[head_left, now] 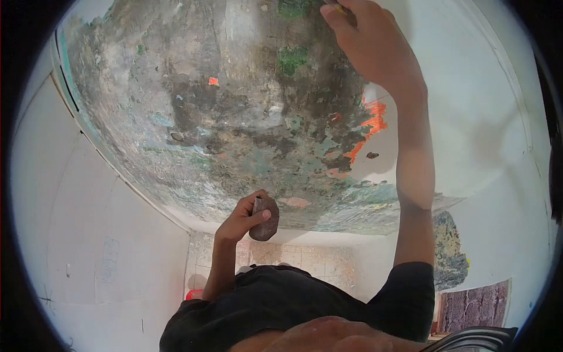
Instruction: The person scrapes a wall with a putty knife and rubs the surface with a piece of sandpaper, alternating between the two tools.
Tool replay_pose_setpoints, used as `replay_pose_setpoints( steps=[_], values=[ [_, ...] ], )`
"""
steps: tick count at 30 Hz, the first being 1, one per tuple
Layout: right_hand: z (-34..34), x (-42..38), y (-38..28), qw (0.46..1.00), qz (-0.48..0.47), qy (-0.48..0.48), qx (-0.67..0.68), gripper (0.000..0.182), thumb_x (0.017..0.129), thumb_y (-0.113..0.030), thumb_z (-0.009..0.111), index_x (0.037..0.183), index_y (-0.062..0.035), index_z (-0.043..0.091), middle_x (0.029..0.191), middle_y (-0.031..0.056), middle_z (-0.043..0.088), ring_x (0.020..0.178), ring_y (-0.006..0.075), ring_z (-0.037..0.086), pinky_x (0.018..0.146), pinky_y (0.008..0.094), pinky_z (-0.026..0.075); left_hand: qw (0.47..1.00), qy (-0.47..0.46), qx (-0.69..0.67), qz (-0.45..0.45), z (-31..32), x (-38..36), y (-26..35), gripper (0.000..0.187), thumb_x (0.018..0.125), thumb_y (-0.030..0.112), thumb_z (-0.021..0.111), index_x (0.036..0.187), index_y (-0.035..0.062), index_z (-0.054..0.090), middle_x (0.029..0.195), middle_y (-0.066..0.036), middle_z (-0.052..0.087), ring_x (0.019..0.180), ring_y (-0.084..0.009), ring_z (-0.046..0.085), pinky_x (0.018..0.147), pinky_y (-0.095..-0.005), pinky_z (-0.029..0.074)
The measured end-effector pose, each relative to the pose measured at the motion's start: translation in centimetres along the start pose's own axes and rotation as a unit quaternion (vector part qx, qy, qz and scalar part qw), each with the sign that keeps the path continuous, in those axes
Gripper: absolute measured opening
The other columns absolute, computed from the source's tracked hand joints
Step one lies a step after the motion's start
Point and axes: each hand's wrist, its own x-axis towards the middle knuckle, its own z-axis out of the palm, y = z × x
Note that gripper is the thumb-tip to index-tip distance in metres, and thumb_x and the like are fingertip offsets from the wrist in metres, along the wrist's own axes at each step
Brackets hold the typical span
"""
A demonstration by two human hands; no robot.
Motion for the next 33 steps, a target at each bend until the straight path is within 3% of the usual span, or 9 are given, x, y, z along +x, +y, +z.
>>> replay_pose_setpoints(
  steps=[2,7,9,12,15,18,21,24,33],
  values=[
    [0.1,-0.1,0.0,1.0,0.022,-0.009,0.016,0.049,0.098,-0.018,0.047,0.138,0.0097,0.041,0.06,0.0197,0.053,0.052,0.0204,0.052,0.056,0.0363,0.043,1.0,-0.015,-0.002,0.022,-0.3,0.2,-0.2,0.016,0.091,0.016,0.066,0.097,0.0081,0.054,0.085,0.003,0.057,0.08,-0.0047,0.052,0.072,-0.0225,0.044],
    [0.6,-1.3,-1.0,0.997,-0.026,0.056,0.037,0.05,0.098,-0.019,0.047,0.139,0.0103,0.04,0.061,0.019,0.054,0.053,0.0206,0.052,0.057,0.0364,0.043,1.0,-0.007,-0.015,-0.002,0.0,0.3,0.4,0.016,0.091,0.017,0.066,0.096,0.0086,0.054,0.086,0.003,0.057,0.08,-0.0053,0.051,0.071,-0.0236,0.043],
    [0.6,-0.9,0.1,0.997,0.035,0.015,0.069,0.051,0.098,-0.02,0.047,0.138,0.0099,0.04,0.062,0.0189,0.055,0.054,0.021,0.053,0.058,0.037,0.044,1.0,-0.006,-0.016,-0.009,-0.1,-0.1,0.7,0.015,0.091,0.017,0.066,0.096,0.0087,0.054,0.086,0.003,0.057,0.08,-0.0055,0.051,0.071,-0.024,0.043],
    [1.3,0.1,1.5,0.998,0.017,0.029,0.046,0.051,0.098,-0.021,0.048,0.138,0.0099,0.041,0.064,0.018,0.058,0.058,0.0221,0.057,0.062,0.0372,0.045,1.0,0.014,-0.011,-0.008,0.5,-0.3,0.7,0.014,0.091,0.017,0.065,0.096,0.0088,0.054,0.086,0.003,0.056,0.08,-0.0054,0.051,0.071,-0.0242,0.043],
    [2.2,0.7,1.6,0.992,-0.041,0.105,0.059,0.051,0.098,-0.021,0.048,0.139,0.0097,0.04,0.066,0.0165,0.058,0.061,0.0216,0.057,0.064,0.0354,0.045,1.0,0.011,0.003,-0.017,1.0,-0.2,0.3,0.014,0.092,0.017,0.065,0.097,0.0089,0.054,0.085,0.003,0.056,0.08,-0.0052,0.05,0.072,-0.0241,0.043],
    [1.2,-0.2,0.9,0.994,0.011,0.049,0.094,0.051,0.098,-0.02,0.047,0.139,0.0087,0.04,0.068,0.0163,0.059,0.064,0.0213,0.058,0.066,0.0345,0.045,1.0,-0.014,-0.009,-0.01,0.8,0.2,0.1,0.014,0.093,0.018,0.065,0.097,0.009,0.055,0.085,0.004,0.055,0.081,-0.0051,0.049,0.073,-0.0239,0.042],
    [2.4,1.1,1.5,0.988,-0.035,0.101,0.114,0.051,0.097,-0.021,0.048,0.14,0.0077,0.04,0.067,0.0162,0.058,0.064,0.0211,0.057,0.067,0.0342,0.046,1.0,-0.004,-0.015,-0.026,0.5,0.1,-0.4,0.024,0.087,0.021,0.072,0.097,0.0095,0.053,0.088,0.002,0.057,0.081,-0.0074,0.053,0.073,-0.0251,0.045],
    [1.6,0.8,1.0,0.993,0.009,0.062,0.102,0.052,0.097,-0.021,0.048,0.14,0.0078,0.04,0.066,0.0163,0.056,0.063,0.0204,0.056,0.066,0.0336,0.045,0.999,0.021,-0.004,-0.024,0.9,0.0,0.0,0.018,0.091,0.021,0.067,0.096,0.0091,0.055,0.085,0.004,0.054,0.08,-0.0047,0.049,0.073,-0.0226,0.042],
    [1.8,-0.5,0.7,0.998,-0.001,0.041,0.051,0.052,0.097,-0.02,0.048,0.14,0.0079,0.039,0.065,0.0173,0.055,0.057,0.0213,0.054,0.061,0.0346,0.044,0.997,0.071,-0.029,0.015,-0.1,0.1,-0.7,0.018,0.083,0.012,0.075,0.09,0.0069,0.059,0.082,0.002,0.063,0.073,-0.0053,0.057,0.066,-0.025,0.048]
  ],
)
